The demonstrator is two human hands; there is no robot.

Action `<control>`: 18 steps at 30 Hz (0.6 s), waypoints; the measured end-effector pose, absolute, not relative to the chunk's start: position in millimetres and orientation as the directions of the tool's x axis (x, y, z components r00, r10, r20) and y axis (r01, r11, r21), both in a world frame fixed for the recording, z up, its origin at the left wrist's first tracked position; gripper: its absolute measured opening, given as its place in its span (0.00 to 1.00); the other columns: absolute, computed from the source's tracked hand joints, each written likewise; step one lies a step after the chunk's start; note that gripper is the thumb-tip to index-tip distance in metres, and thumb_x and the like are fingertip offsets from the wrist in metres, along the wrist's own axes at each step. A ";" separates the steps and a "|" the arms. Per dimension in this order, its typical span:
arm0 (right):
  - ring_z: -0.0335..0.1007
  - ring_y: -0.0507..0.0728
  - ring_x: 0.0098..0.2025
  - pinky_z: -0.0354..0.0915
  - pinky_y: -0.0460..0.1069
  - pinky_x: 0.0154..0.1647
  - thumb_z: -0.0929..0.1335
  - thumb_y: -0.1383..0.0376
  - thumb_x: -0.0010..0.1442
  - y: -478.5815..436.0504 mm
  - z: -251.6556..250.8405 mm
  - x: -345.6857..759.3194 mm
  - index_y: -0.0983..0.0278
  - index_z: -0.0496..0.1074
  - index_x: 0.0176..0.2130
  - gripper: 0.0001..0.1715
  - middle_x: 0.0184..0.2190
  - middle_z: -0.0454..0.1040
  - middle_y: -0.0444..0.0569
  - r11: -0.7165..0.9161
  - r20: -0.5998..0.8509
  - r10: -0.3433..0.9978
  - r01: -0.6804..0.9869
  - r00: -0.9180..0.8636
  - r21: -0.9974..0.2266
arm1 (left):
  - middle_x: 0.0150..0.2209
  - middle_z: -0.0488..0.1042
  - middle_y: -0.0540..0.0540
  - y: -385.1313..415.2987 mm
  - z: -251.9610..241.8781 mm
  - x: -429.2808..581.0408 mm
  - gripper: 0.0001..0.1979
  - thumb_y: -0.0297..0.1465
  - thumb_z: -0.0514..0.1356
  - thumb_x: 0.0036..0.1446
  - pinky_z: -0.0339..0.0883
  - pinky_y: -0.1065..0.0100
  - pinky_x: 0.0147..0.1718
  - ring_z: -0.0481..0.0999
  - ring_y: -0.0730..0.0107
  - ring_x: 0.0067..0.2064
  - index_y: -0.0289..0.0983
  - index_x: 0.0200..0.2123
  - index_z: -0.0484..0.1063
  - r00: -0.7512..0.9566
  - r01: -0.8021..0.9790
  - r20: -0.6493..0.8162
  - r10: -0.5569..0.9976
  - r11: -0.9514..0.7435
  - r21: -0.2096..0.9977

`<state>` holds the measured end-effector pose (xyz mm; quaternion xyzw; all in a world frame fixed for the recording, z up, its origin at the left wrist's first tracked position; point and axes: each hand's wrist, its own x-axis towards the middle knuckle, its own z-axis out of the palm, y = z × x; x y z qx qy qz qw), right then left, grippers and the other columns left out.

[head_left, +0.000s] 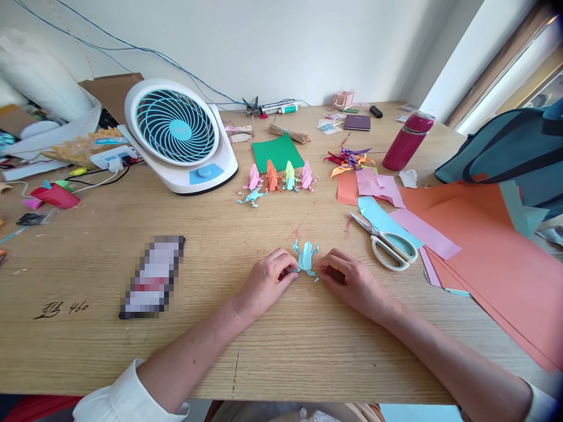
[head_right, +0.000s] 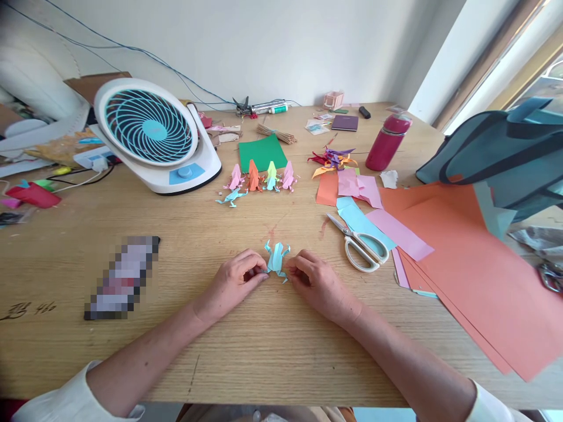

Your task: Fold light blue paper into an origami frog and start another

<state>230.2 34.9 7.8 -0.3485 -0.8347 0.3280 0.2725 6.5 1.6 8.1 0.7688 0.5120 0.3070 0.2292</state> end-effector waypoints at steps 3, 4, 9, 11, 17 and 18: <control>0.65 0.51 0.31 0.61 0.46 0.33 0.64 0.72 0.63 35.3 6.3 230.5 0.62 0.72 0.43 0.10 0.35 0.68 0.47 0.544 0.219 0.759 0.412 -0.613 -0.731 | 0.35 0.70 0.50 1.0 9.1 3.1 0.06 0.20 0.61 0.57 0.64 0.72 0.33 0.71 0.74 0.34 0.37 0.34 0.69 0.309 0.650 0.238 0.921 -0.387 0.654; 0.65 0.51 0.32 0.62 0.46 0.34 0.64 0.72 0.63 35.4 5.9 230.4 0.62 0.72 0.45 0.12 0.35 0.69 0.47 0.551 0.221 0.756 0.417 -0.616 -0.722 | 0.35 0.70 0.50 0.8 9.1 1.3 0.06 0.20 0.60 0.58 0.65 0.72 0.34 0.71 0.74 0.35 0.37 0.34 0.69 0.331 0.649 0.244 0.912 -0.408 0.643; 0.68 0.54 0.36 0.63 0.49 0.38 0.65 0.70 0.65 36.0 4.2 228.9 0.60 0.72 0.52 0.17 0.38 0.71 0.50 0.620 0.257 0.716 0.423 -0.649 -0.660 | 0.43 0.72 0.45 -1.2 8.6 -7.6 0.14 0.21 0.53 0.64 0.69 0.70 0.42 0.74 0.72 0.42 0.39 0.50 0.71 0.481 0.622 0.288 0.828 -0.553 0.554; 0.68 0.55 0.37 0.64 0.49 0.39 0.65 0.71 0.65 36.3 2.7 228.4 0.60 0.73 0.52 0.18 0.38 0.71 0.50 0.636 0.271 0.706 0.416 -0.654 -0.650 | 0.46 0.72 0.44 -2.0 7.9 -8.8 0.16 0.23 0.51 0.66 0.71 0.69 0.44 0.75 0.70 0.45 0.39 0.54 0.70 0.530 0.630 0.288 0.798 -0.597 0.497; 0.68 0.56 0.39 0.64 0.51 0.41 0.64 0.72 0.65 37.1 0.3 228.9 0.59 0.72 0.55 0.20 0.38 0.70 0.50 0.669 0.270 0.683 0.433 -0.679 -0.604 | 0.53 0.71 0.41 -2.4 1.9 -7.6 0.16 0.23 0.48 0.68 0.71 0.63 0.53 0.73 0.65 0.53 0.34 0.55 0.67 0.630 0.683 0.274 0.727 -0.686 0.251; 0.67 0.56 0.39 0.64 0.51 0.41 0.63 0.72 0.66 36.9 1.1 229.4 0.59 0.71 0.55 0.20 0.38 0.70 0.50 0.686 0.272 0.670 0.436 -0.691 -0.583 | 0.54 0.71 0.41 -2.8 1.3 -7.8 0.17 0.22 0.48 0.68 0.70 0.62 0.55 0.72 0.64 0.54 0.34 0.56 0.66 0.647 0.679 0.271 0.713 -0.700 0.220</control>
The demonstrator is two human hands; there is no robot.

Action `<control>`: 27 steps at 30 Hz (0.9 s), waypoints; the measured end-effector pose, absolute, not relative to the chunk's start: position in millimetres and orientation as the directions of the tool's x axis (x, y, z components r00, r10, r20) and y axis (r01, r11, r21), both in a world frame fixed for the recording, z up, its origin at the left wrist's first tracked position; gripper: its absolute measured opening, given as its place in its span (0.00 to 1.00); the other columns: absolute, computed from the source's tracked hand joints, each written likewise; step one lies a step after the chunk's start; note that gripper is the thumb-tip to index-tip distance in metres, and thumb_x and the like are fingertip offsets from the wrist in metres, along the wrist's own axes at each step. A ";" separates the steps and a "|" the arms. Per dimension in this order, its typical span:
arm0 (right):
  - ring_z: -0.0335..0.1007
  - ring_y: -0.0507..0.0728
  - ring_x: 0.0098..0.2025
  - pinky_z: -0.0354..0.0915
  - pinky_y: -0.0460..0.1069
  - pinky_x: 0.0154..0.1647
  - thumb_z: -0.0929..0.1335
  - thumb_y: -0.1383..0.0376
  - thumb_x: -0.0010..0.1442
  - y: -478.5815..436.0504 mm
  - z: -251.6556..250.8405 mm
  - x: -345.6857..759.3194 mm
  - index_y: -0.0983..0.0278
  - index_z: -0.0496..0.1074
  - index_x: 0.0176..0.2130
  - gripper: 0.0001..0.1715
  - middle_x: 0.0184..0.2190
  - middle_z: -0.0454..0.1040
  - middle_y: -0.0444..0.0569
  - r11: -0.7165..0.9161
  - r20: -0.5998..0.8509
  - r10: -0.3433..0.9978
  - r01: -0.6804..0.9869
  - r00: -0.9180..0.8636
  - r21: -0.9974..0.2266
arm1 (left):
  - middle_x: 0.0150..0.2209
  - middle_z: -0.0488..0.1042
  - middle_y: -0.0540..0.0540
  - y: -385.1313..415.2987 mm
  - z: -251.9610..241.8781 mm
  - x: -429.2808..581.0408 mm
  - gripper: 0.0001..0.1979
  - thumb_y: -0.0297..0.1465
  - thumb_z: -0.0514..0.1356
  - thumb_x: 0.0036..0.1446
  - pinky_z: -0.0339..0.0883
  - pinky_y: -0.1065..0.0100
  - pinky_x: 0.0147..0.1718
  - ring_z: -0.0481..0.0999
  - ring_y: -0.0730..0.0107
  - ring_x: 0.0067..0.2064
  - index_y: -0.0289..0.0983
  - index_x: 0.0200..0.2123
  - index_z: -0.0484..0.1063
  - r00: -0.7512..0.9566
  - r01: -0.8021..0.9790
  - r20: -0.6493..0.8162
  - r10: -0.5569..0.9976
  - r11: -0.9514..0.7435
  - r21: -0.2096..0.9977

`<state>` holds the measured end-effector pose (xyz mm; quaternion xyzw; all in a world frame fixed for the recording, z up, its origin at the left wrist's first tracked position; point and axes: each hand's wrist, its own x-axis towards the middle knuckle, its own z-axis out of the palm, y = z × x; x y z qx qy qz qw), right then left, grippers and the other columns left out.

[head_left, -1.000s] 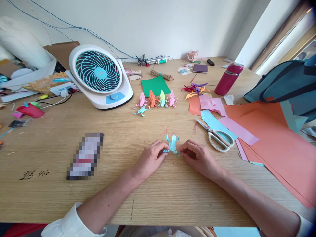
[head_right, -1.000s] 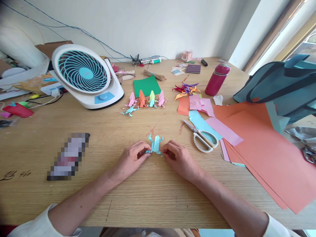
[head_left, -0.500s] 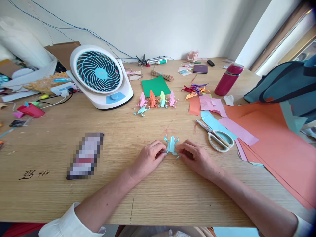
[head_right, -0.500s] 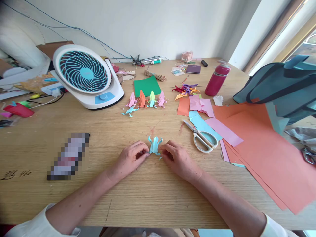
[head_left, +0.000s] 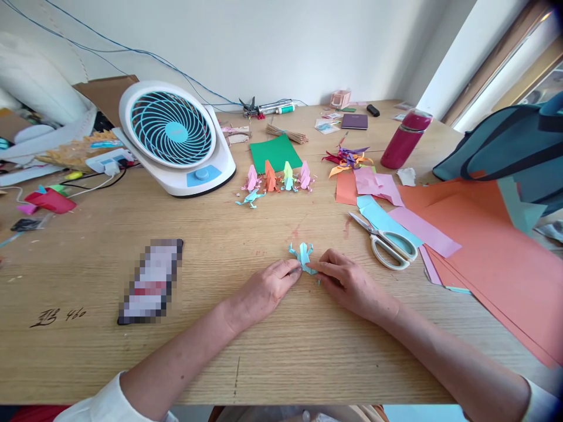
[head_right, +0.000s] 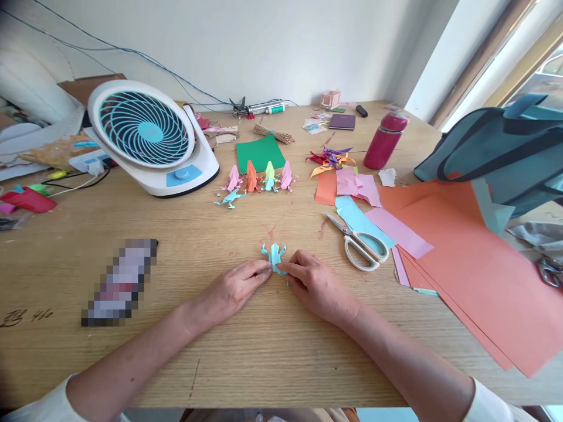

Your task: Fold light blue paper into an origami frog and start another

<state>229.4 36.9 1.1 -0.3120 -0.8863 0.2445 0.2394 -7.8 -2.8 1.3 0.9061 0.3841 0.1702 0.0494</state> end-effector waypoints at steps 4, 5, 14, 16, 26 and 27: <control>0.67 0.57 0.41 0.65 0.53 0.43 0.62 0.70 0.67 34.1 7.5 232.0 0.61 0.70 0.55 0.19 0.40 0.70 0.53 0.781 0.276 0.592 0.454 -0.758 -0.429 | 0.57 0.69 0.39 -6.3 3.5 -9.2 0.20 0.21 0.48 0.66 0.71 0.61 0.53 0.71 0.62 0.52 0.32 0.60 0.62 0.699 0.668 0.227 0.678 -0.732 0.131; 0.67 0.58 0.42 0.65 0.53 0.44 0.62 0.69 0.68 33.1 9.3 232.4 0.62 0.71 0.54 0.17 0.41 0.71 0.53 0.806 0.276 0.570 0.460 -0.774 -0.373 | 0.57 0.69 0.39 -7.5 5.1 -9.3 0.20 0.20 0.48 0.66 0.72 0.61 0.52 0.71 0.62 0.52 0.31 0.60 0.62 0.704 0.671 0.215 0.677 -0.733 0.112; 0.64 0.58 0.37 0.61 0.54 0.37 0.62 0.70 0.67 23.7 14.3 229.4 0.67 0.73 0.42 0.11 0.40 0.72 0.55 0.889 0.189 0.413 0.440 -0.891 0.130 | 0.61 0.65 0.41 -14.5 12.3 -5.0 0.21 0.20 0.46 0.65 0.71 0.63 0.50 0.70 0.60 0.54 0.33 0.59 0.63 0.692 0.715 0.110 0.713 -0.699 0.036; 0.63 0.59 0.37 0.60 0.55 0.36 0.62 0.71 0.67 21.3 17.8 225.5 0.67 0.74 0.38 0.11 0.41 0.71 0.55 0.886 0.136 0.402 0.422 -0.906 0.193 | 0.60 0.66 0.40 -14.7 11.6 -2.4 0.19 0.21 0.46 0.66 0.71 0.63 0.49 0.70 0.60 0.53 0.32 0.57 0.65 0.696 0.714 0.074 0.714 -0.699 0.021; 0.67 0.61 0.42 0.65 0.56 0.40 0.65 0.64 0.66 21.6 22.9 225.9 0.66 0.73 0.45 0.11 0.44 0.73 0.56 0.879 0.158 0.464 0.475 -0.872 0.040 | 0.53 0.71 0.37 -19.0 -1.9 1.5 0.17 0.22 0.48 0.66 0.73 0.59 0.51 0.72 0.60 0.51 0.30 0.56 0.66 0.621 0.744 0.294 0.727 -0.664 0.072; 0.68 0.61 0.43 0.65 0.56 0.42 0.64 0.64 0.67 24.0 21.9 230.6 0.66 0.71 0.49 0.13 0.45 0.72 0.56 0.879 0.194 0.473 0.476 -0.860 -0.030 | 0.53 0.71 0.37 -20.0 -2.4 0.8 0.18 0.22 0.48 0.66 0.72 0.59 0.52 0.72 0.61 0.53 0.30 0.57 0.65 0.603 0.740 0.346 0.719 -0.666 0.095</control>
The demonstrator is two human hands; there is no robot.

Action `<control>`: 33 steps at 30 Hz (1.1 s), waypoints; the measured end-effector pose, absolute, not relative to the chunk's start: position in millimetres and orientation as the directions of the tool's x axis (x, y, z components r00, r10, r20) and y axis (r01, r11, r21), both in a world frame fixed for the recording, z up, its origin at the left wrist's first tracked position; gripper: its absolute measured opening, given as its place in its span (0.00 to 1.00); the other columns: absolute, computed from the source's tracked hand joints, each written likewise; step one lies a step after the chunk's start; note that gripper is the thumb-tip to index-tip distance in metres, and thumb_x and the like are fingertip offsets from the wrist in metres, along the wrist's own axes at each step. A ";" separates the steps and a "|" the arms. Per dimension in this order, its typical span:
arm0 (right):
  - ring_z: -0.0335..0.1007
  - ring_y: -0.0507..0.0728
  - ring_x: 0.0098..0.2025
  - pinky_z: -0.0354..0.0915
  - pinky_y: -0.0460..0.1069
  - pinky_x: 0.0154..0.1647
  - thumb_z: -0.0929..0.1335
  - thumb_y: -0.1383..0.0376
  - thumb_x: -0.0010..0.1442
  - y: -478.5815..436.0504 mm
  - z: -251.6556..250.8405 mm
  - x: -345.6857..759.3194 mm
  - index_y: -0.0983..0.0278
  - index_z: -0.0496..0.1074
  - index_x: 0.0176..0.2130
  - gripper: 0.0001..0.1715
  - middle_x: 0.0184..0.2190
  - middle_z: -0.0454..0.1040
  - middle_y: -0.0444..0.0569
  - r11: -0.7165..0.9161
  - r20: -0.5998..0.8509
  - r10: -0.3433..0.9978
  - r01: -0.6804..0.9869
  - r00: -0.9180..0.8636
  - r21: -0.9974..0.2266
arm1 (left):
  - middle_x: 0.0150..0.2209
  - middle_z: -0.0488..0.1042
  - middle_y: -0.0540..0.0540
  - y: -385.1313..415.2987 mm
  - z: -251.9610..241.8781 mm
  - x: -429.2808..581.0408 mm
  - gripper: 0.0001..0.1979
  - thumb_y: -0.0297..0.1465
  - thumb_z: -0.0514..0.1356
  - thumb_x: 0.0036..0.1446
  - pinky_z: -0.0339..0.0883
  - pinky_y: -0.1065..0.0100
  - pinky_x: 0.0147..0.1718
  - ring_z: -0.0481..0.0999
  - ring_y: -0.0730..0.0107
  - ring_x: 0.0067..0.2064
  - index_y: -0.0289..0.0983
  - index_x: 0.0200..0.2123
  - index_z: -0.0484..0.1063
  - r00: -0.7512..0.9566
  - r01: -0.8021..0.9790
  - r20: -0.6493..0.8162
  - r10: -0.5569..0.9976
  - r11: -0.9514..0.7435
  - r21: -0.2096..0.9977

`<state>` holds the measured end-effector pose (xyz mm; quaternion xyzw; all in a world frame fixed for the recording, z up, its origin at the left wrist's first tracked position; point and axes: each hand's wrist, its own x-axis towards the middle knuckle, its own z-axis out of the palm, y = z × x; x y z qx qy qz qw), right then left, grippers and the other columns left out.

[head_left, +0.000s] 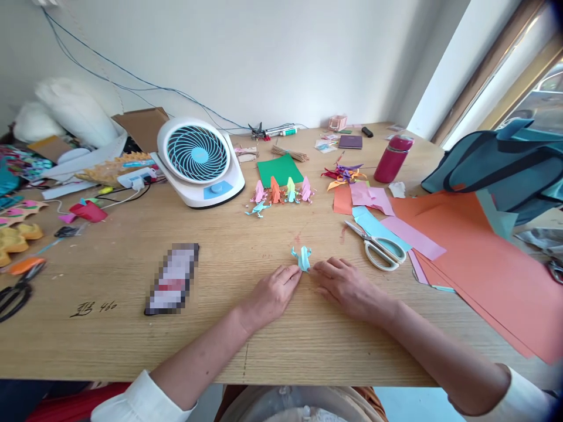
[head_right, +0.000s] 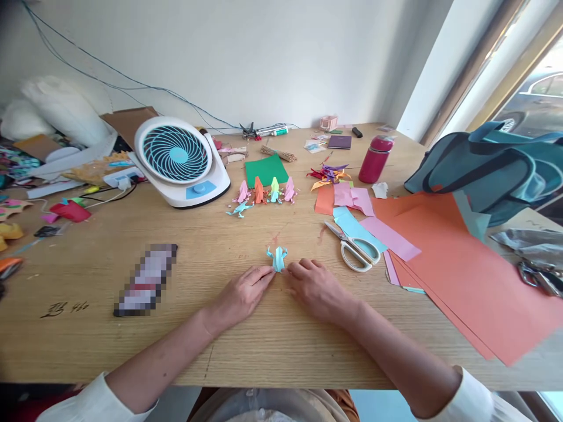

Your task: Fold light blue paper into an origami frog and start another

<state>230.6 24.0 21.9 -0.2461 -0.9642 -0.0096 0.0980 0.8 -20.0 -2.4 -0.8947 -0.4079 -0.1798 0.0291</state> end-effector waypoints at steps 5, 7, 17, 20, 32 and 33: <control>0.71 0.60 0.43 0.68 0.55 0.44 0.60 0.66 0.69 34.5 22.2 246.5 0.63 0.64 0.57 0.18 0.45 0.72 0.55 0.807 0.290 0.585 0.509 -0.757 -0.299 | 0.48 0.73 0.40 -22.9 0.0 -1.3 0.17 0.19 0.48 0.63 0.74 0.61 0.50 0.74 0.64 0.50 0.35 0.51 0.69 0.523 0.722 0.457 0.720 -0.658 0.211; 0.72 0.60 0.43 0.69 0.55 0.43 0.60 0.67 0.69 36.1 23.4 247.5 0.63 0.63 0.58 0.19 0.45 0.71 0.55 0.777 0.289 0.622 0.528 -0.728 -0.341 | 0.45 0.73 0.41 -22.7 1.1 -2.2 0.17 0.18 0.49 0.62 0.74 0.62 0.48 0.75 0.65 0.48 0.35 0.49 0.70 0.488 0.718 0.472 0.734 -0.645 0.261; 0.71 0.59 0.44 0.68 0.54 0.46 0.61 0.68 0.68 35.0 15.9 241.0 0.64 0.69 0.47 0.11 0.44 0.71 0.55 0.756 0.305 0.645 0.528 -0.701 -0.386 | 0.39 0.71 0.45 -18.6 7.7 -9.1 0.13 0.18 0.49 0.62 0.69 0.65 0.42 0.72 0.67 0.42 0.37 0.43 0.69 0.282 0.724 0.503 0.817 -0.525 0.448; 0.71 0.58 0.43 0.68 0.53 0.45 0.63 0.67 0.67 31.7 16.6 237.1 0.63 0.70 0.45 0.08 0.42 0.72 0.53 0.747 0.304 0.652 0.521 -0.695 -0.412 | 0.38 0.71 0.45 -17.2 7.9 -9.4 0.11 0.19 0.50 0.63 0.68 0.66 0.40 0.72 0.67 0.41 0.37 0.41 0.69 0.261 0.730 0.469 0.844 -0.491 0.475; 0.68 0.58 0.41 0.65 0.52 0.42 0.69 0.68 0.60 30.8 9.1 227.1 0.62 0.70 0.38 0.04 0.37 0.72 0.50 0.721 0.309 0.684 0.547 -0.661 -0.426 | 0.37 0.72 0.48 -14.0 -0.3 -8.1 0.08 0.20 0.56 0.60 0.69 0.70 0.35 0.73 0.72 0.35 0.38 0.39 0.70 0.306 0.706 0.412 0.858 -0.495 0.507; 0.68 0.58 0.41 0.65 0.52 0.43 0.69 0.69 0.60 31.3 8.9 227.3 0.62 0.70 0.38 0.04 0.37 0.72 0.50 0.716 0.307 0.687 0.543 -0.658 -0.438 | 0.36 0.72 0.48 -13.8 -0.8 -8.3 0.08 0.20 0.56 0.60 0.68 0.70 0.35 0.73 0.72 0.35 0.38 0.39 0.70 0.306 0.706 0.408 0.860 -0.492 0.509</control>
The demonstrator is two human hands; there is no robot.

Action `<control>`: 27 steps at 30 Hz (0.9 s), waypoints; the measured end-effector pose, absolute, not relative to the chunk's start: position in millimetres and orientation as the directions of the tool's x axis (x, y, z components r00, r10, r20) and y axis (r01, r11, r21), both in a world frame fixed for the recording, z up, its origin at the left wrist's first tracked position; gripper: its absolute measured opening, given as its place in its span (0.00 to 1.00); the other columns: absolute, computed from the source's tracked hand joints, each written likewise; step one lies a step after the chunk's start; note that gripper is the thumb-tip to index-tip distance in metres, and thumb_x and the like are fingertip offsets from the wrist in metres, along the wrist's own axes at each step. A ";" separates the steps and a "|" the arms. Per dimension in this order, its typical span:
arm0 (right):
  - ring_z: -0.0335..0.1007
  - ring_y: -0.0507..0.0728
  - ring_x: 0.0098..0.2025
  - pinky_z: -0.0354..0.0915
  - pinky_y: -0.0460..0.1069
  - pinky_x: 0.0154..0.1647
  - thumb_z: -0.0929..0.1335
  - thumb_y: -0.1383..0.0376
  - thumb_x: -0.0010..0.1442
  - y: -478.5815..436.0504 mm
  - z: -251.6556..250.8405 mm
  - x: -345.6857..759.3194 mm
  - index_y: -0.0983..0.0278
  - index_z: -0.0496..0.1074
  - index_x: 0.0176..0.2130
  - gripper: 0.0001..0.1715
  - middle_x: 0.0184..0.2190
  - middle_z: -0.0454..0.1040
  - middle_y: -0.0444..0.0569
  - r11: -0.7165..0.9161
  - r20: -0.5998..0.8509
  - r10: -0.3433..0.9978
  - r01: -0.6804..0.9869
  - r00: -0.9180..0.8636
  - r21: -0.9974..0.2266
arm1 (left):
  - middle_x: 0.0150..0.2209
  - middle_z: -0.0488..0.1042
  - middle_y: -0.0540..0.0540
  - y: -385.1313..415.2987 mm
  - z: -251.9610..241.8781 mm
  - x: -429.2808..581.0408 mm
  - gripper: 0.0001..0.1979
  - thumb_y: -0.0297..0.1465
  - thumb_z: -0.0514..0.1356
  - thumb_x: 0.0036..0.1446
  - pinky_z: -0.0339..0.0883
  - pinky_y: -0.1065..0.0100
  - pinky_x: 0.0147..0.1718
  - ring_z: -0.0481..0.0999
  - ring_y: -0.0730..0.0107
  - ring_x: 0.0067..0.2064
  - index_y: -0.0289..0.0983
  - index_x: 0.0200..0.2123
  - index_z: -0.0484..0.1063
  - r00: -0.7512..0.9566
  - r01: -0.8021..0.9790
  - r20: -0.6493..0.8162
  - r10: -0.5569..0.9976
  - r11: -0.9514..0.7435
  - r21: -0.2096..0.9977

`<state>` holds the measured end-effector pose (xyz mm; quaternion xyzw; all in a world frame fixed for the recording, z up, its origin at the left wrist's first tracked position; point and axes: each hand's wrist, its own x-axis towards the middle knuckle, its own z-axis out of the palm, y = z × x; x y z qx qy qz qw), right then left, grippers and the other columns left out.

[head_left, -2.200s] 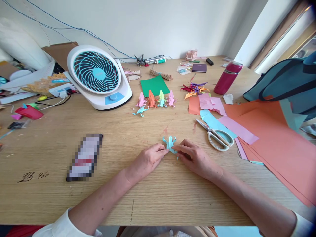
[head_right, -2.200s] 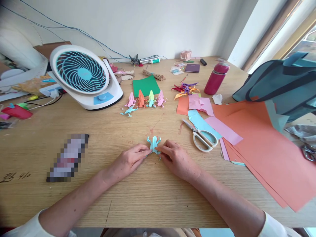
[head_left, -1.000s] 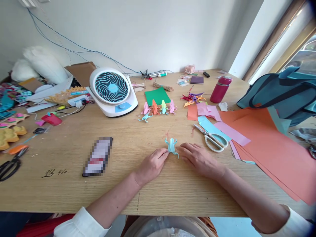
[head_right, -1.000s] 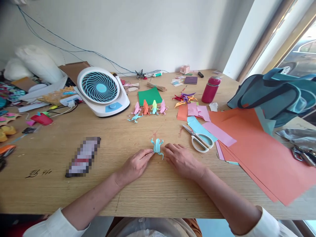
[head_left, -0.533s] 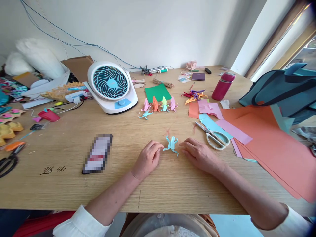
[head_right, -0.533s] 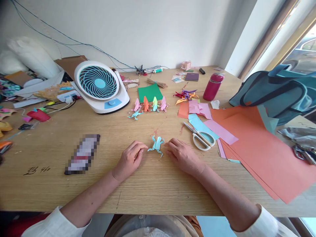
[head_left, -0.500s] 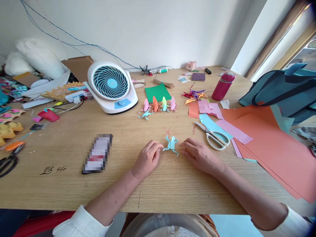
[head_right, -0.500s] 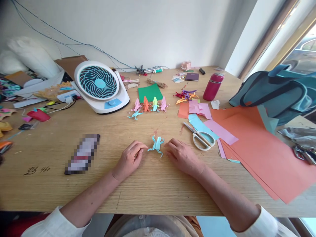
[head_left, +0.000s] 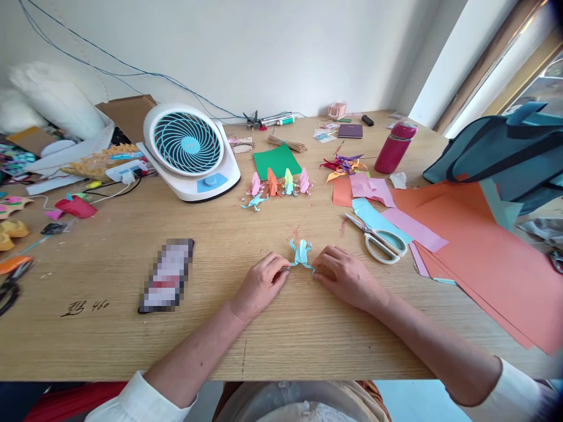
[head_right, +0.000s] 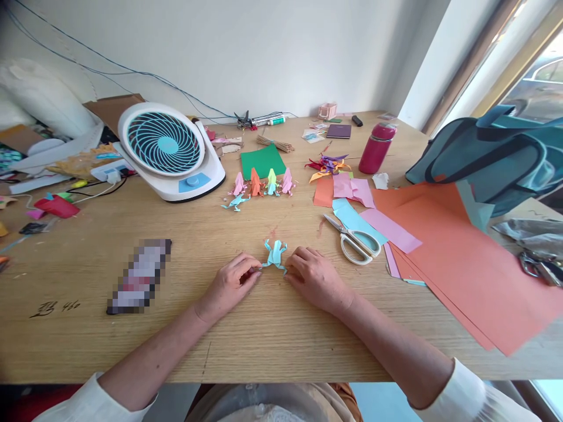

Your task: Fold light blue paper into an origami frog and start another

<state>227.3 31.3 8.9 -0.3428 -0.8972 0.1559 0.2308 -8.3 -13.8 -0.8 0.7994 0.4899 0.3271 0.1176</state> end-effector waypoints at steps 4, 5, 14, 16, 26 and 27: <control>0.69 0.57 0.40 0.64 0.51 0.42 0.71 0.70 0.57 32.5 10.7 228.1 0.63 0.71 0.38 0.07 0.37 0.72 0.49 0.683 0.286 0.705 0.513 -0.649 -0.520 | 0.36 0.72 0.48 -13.4 -1.5 -8.3 0.09 0.19 0.57 0.58 0.68 0.71 0.34 0.73 0.73 0.34 0.37 0.39 0.70 0.285 0.712 0.386 0.877 -0.463 0.528; 0.69 0.57 0.39 0.64 0.51 0.41 0.71 0.70 0.57 32.9 11.6 228.2 0.63 0.72 0.38 0.06 0.37 0.72 0.49 0.671 0.280 0.712 0.504 -0.644 -0.545 | 0.36 0.72 0.48 -13.3 -1.3 -8.1 0.09 0.19 0.57 0.58 0.67 0.71 0.33 0.73 0.73 0.34 0.37 0.39 0.70 0.280 0.714 0.384 0.880 -0.458 0.530; 0.68 0.53 0.34 0.63 0.47 0.35 0.70 0.71 0.58 35.7 10.5 224.5 0.63 0.72 0.34 0.03 0.34 0.70 0.46 0.607 0.252 0.757 0.506 -0.603 -0.612 | 0.33 0.72 0.48 -11.8 2.2 -6.2 0.07 0.22 0.56 0.61 0.67 0.71 0.34 0.73 0.71 0.35 0.38 0.35 0.70 0.298 0.720 0.412 0.861 -0.487 0.495; 0.67 0.52 0.33 0.62 0.47 0.34 0.69 0.71 0.59 35.8 8.5 223.0 0.63 0.72 0.34 0.03 0.34 0.69 0.46 0.609 0.258 0.759 0.513 -0.598 -0.605 | 0.33 0.72 0.48 -11.6 2.8 -5.8 0.07 0.21 0.55 0.61 0.66 0.70 0.35 0.72 0.71 0.36 0.38 0.35 0.70 0.309 0.719 0.422 0.852 -0.500 0.482; 0.67 0.53 0.34 0.63 0.47 0.36 0.63 0.73 0.64 34.9 5.5 223.0 0.63 0.71 0.36 0.08 0.36 0.69 0.49 0.711 0.373 0.698 0.534 -0.611 -0.457 | 0.34 0.70 0.48 -11.0 4.0 -5.2 0.08 0.20 0.54 0.61 0.66 0.70 0.34 0.71 0.71 0.35 0.37 0.34 0.69 0.312 0.706 0.430 0.847 -0.510 0.492; 0.67 0.53 0.34 0.63 0.47 0.36 0.62 0.72 0.65 34.5 5.1 223.3 0.63 0.71 0.36 0.10 0.36 0.69 0.50 0.732 0.384 0.679 0.543 -0.625 -0.411 | 0.34 0.71 0.48 -11.0 3.7 -5.0 0.08 0.20 0.54 0.61 0.66 0.70 0.35 0.71 0.71 0.36 0.37 0.34 0.69 0.317 0.707 0.430 0.845 -0.513 0.487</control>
